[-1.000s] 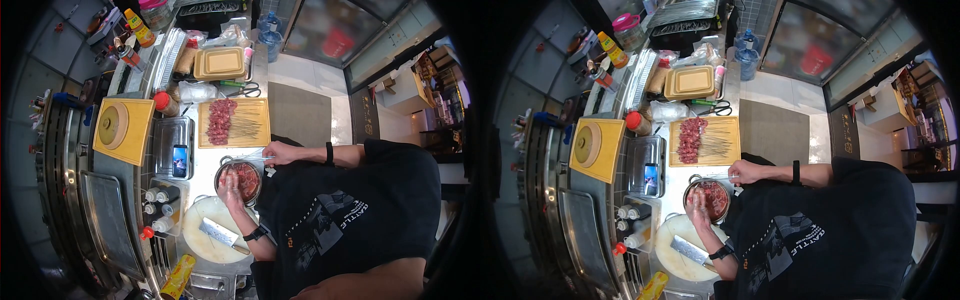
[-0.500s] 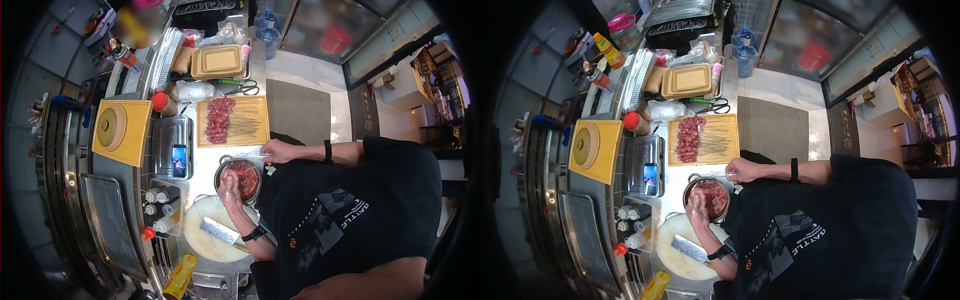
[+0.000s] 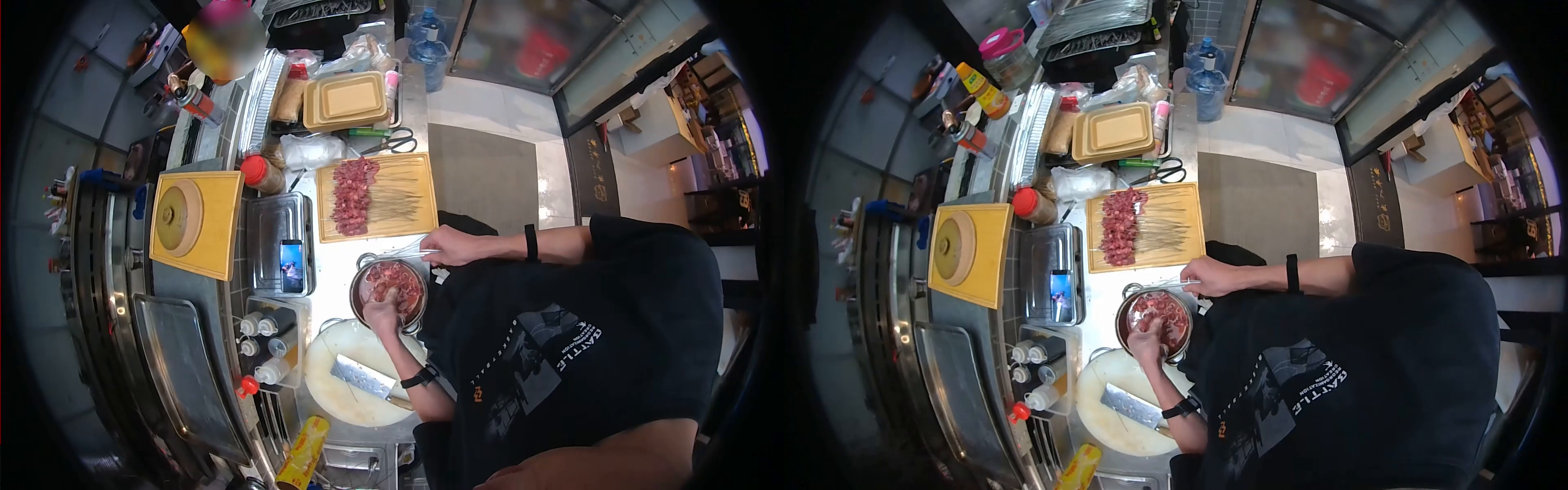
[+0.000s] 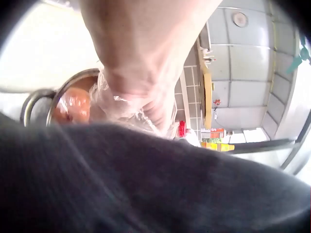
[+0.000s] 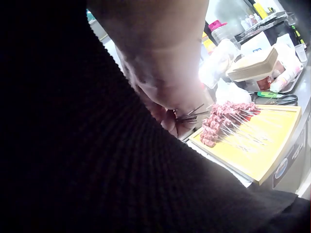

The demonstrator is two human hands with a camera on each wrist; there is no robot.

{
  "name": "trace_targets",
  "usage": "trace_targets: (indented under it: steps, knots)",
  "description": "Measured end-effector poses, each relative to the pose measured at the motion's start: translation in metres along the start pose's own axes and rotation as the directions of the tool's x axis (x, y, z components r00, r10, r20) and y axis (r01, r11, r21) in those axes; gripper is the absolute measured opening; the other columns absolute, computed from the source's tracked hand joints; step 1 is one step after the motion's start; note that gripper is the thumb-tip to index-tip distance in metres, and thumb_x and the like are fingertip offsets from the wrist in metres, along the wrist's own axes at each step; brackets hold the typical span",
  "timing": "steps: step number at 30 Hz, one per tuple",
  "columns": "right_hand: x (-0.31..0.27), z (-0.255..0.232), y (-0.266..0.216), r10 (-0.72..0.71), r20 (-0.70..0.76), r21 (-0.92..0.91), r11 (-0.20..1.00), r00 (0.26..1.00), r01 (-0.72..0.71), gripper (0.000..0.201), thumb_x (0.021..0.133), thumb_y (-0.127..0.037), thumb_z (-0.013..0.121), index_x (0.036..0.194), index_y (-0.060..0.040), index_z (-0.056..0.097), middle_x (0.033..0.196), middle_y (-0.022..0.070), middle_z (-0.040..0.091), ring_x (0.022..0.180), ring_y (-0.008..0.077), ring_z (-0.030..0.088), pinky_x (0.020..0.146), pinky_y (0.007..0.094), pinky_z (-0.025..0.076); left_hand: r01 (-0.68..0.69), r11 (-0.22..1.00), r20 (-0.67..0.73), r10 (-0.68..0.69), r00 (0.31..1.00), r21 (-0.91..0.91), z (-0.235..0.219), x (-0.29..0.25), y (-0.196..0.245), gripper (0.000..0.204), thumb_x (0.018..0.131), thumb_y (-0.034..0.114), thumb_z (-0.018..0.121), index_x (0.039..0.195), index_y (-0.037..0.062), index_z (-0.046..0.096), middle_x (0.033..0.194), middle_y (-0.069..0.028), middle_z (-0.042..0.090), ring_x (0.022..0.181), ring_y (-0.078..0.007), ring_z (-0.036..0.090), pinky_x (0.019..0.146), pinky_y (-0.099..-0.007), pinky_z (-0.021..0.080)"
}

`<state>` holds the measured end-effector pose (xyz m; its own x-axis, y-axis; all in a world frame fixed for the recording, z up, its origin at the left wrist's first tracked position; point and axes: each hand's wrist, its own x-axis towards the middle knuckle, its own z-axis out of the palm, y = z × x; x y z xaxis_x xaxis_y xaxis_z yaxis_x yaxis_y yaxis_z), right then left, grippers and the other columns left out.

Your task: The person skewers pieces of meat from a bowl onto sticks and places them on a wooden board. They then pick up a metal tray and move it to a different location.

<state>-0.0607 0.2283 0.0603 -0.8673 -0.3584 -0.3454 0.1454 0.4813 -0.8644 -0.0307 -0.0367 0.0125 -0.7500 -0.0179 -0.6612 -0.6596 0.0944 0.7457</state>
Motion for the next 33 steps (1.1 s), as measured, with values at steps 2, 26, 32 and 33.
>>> trace_targets:
  steps: [2, 26, 32, 33]
  knots:
    - [0.000, -0.005, -0.002, 0.039, -0.024, 0.062, 0.997, 0.999, -0.038, 0.013, 0.097, -0.010, 0.068, 0.098, 0.0028, 0.069, 0.073, 0.0077, 0.071, 0.066, 0.0145, 0.068, 0.061, 0.0331, 0.053, -0.078, 0.674, -0.070, 0.189, 0.980, 0.735, -0.007, 0.018, -0.027, 0.038, 0.081, 0.011, 0.082, 0.116, -0.0019, 0.073, 0.105, -0.0182, 0.076, 0.094, -0.0342, 0.074, 0.091, -0.0385, 0.057]
    - [-0.002, -0.002, -0.001, 0.039, -0.065, 0.102, 0.994, 0.997, -0.032, 0.015, 0.096, -0.010, 0.068, 0.099, 0.0044, 0.069, 0.074, 0.0111, 0.072, 0.067, 0.0162, 0.071, 0.062, 0.0339, 0.055, 0.150, 0.988, 0.453, -0.119, 0.884, -0.034, 0.022, 0.043, -0.064, 0.030, 0.098, 0.022, 0.071, 0.119, 0.0002, 0.065, 0.091, -0.0031, 0.069, 0.071, -0.0101, 0.062, 0.062, -0.0248, 0.050]
    - [-0.002, -0.002, -0.010, 0.052, -0.028, 0.058, 0.997, 0.998, -0.051, 0.016, 0.098, -0.011, 0.067, 0.101, 0.0050, 0.069, 0.075, 0.0086, 0.071, 0.069, 0.0132, 0.069, 0.065, 0.0311, 0.056, -0.197, 0.852, 0.266, 0.071, 0.961, 0.485, 0.035, 0.022, -0.022, 0.025, 0.100, 0.020, 0.068, 0.112, -0.0018, 0.071, 0.083, -0.0029, 0.069, 0.064, -0.0092, 0.062, 0.061, -0.0247, 0.053]
    - [-0.001, -0.002, -0.010, 0.056, -0.031, 0.078, 0.995, 0.998, -0.054, 0.015, 0.097, -0.009, 0.068, 0.100, 0.0052, 0.069, 0.075, 0.0097, 0.072, 0.069, 0.0143, 0.070, 0.064, 0.0319, 0.055, -0.148, 0.903, 0.277, 0.034, 0.960, 0.402, 0.035, 0.027, -0.027, 0.023, 0.100, 0.018, 0.068, 0.111, -0.0017, 0.072, 0.082, -0.0029, 0.069, 0.064, -0.0093, 0.062, 0.061, -0.0245, 0.053]
